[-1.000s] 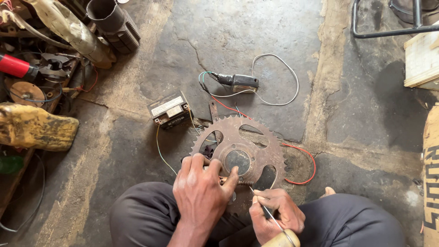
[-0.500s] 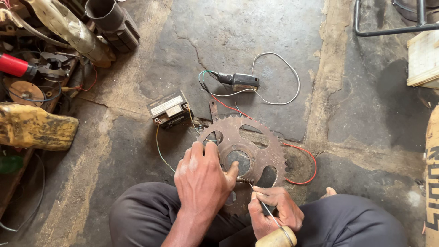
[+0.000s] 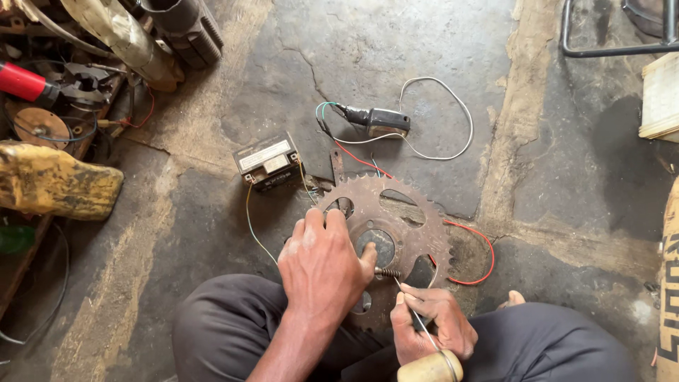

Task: The person sits on the workshop floor and works on a starter motor drive assembly, holding the armature and using a screwdriver to position a spring on the shaft while tapping it with a mallet. They repeatedly reposition the component and continue working the spring into place.

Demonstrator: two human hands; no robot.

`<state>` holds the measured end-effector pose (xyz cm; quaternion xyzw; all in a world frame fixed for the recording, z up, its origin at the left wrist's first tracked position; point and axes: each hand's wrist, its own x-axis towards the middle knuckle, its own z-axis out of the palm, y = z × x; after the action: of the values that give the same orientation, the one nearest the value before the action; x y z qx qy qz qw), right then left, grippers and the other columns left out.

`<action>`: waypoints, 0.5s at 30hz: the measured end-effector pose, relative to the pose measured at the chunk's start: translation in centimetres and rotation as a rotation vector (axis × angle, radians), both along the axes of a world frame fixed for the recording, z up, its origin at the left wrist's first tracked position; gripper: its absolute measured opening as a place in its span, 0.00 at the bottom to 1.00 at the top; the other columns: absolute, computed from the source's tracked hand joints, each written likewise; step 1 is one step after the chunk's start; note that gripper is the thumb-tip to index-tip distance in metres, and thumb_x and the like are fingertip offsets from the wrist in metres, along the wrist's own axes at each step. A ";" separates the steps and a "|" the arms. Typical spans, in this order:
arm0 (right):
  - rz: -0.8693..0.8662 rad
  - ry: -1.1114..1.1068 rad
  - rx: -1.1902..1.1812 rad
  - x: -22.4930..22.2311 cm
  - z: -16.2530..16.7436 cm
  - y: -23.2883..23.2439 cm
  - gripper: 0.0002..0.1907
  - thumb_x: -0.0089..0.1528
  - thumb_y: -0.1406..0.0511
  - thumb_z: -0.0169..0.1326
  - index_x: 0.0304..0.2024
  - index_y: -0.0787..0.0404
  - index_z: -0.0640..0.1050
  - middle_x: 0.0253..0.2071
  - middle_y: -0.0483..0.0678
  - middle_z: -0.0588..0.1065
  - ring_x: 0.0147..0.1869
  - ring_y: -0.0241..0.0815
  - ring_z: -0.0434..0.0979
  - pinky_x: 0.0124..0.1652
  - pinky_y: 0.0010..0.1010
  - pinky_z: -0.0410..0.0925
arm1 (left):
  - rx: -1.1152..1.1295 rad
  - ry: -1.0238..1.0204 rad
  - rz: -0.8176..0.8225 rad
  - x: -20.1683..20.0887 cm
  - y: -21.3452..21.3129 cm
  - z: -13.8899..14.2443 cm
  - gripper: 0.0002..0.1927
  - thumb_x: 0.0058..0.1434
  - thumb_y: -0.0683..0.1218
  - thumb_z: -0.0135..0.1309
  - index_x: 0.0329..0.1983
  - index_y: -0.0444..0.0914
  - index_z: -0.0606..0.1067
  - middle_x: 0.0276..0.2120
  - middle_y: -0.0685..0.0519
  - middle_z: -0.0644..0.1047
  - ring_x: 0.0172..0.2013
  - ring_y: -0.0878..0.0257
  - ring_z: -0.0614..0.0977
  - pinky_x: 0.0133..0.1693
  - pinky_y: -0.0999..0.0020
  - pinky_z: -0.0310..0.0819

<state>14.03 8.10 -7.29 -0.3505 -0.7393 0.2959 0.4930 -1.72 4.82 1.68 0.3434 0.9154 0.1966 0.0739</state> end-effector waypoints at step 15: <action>0.002 0.033 0.071 -0.4 0.2 0.2 0.10 0.49 0.76 0.63 0.27 0.63 0.74 0.31 0.52 0.80 0.33 0.42 0.84 0.37 0.29 0.76 | -0.046 -0.021 -0.005 -0.2 0.2 -0.1 0.27 0.44 0.56 0.71 0.38 0.34 0.76 0.38 0.44 0.76 0.41 0.46 0.80 0.39 0.51 0.76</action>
<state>13.60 8.30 -7.12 -0.3270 -0.7413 0.2760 0.5170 -1.87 5.01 1.58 0.3420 0.9180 0.1789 0.0917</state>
